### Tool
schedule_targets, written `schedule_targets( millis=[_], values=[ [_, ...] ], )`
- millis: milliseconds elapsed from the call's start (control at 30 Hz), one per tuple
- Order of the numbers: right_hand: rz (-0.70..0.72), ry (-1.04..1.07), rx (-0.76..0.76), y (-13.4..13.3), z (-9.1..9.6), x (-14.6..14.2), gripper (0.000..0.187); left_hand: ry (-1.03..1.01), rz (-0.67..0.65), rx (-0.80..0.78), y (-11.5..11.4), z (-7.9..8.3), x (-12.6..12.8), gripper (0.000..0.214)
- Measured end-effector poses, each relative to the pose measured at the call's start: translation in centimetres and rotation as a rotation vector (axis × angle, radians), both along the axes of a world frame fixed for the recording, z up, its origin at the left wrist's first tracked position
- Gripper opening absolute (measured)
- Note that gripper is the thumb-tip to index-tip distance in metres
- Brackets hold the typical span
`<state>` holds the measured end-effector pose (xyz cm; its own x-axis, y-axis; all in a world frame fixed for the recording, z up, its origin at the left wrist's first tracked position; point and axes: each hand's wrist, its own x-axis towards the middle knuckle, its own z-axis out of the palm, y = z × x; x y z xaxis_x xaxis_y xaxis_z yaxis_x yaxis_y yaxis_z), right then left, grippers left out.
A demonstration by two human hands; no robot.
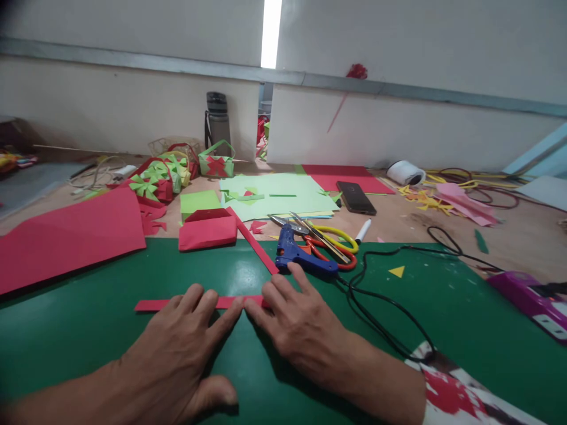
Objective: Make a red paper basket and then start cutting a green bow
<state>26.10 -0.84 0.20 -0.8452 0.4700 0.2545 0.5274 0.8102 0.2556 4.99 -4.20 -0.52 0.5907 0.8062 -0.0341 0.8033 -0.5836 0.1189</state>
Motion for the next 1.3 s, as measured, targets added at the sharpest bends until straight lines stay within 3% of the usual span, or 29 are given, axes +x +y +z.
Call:
schedule_targets(
  millis=[200, 533, 733, 900, 1300],
  values=[
    [0.115, -0.119, -0.057, 0.8, 0.8, 1.0, 0.024, -0.012, -0.006, -0.023, -0.2, 0.3, 0.0, 0.089],
    [0.070, -0.081, 0.009, 0.1, 0.0, 5.7, 0.035, 0.015, -0.004, -0.032, -0.2, 0.3, -0.1, 0.091],
    [0.009, 0.001, -0.034, -0.5, 0.0, 3.8, 0.035, -0.007, 0.000, -0.029, -0.1, 0.7, 0.4, 0.087],
    [0.061, 0.015, -0.037, -0.1, -0.4, 1.9, 0.030, 0.006, 0.017, -0.027, -0.3, 1.0, 0.4, 0.084],
    [0.075, 0.083, -0.038, 0.4, -0.5, 2.1, 0.032, 0.031, -0.017, 0.002, -0.4, 1.4, -4.1, 0.066]
  ],
)
